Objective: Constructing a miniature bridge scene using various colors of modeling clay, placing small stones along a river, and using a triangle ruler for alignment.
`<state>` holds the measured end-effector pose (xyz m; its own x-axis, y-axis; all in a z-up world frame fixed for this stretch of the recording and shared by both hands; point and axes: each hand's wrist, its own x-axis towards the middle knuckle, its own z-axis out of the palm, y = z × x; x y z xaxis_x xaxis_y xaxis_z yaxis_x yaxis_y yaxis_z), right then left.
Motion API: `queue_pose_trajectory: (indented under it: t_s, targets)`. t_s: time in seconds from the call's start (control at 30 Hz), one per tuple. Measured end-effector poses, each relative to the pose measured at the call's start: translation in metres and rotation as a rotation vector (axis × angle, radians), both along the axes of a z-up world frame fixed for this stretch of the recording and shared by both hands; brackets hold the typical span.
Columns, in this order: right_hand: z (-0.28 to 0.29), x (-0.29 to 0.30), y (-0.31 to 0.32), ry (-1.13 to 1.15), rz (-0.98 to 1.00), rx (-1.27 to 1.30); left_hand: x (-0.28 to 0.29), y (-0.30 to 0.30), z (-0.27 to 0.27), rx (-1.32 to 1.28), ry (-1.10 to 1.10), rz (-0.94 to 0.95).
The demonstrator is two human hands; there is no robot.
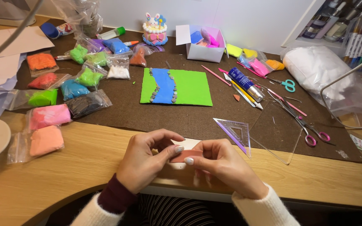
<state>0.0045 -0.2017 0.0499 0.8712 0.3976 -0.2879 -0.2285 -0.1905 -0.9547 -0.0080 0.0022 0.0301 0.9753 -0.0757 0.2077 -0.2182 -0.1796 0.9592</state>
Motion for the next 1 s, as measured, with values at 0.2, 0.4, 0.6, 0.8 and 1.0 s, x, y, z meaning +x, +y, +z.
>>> queue_pose_trajectory:
  t_s: [0.2, 0.4, 0.6, 0.8, 1.0]
  targets:
    - [-0.002, 0.003, -0.002, 0.130, 0.011, -0.034, 0.003, 0.003, -0.007, -0.066, 0.123, -0.068]
    - [0.007, 0.007, 0.003, 0.076, 0.060, -0.208, 0.007, 0.002, -0.008, -0.022, 0.124, -0.066]
    - [0.011, 0.005, 0.000, 0.071, -0.033, -0.346, 0.017, 0.012, -0.026, 0.389, -0.215, 0.000]
    - [-0.014, -0.007, -0.032, -0.764, -0.065, -0.528, -0.012, 0.016, -0.010, 0.682, -0.598, 0.160]
    - [-0.038, -0.018, -0.030, -1.367, 0.273, -0.718, -0.050, -0.016, -0.067, 1.120, -0.741, 0.367]
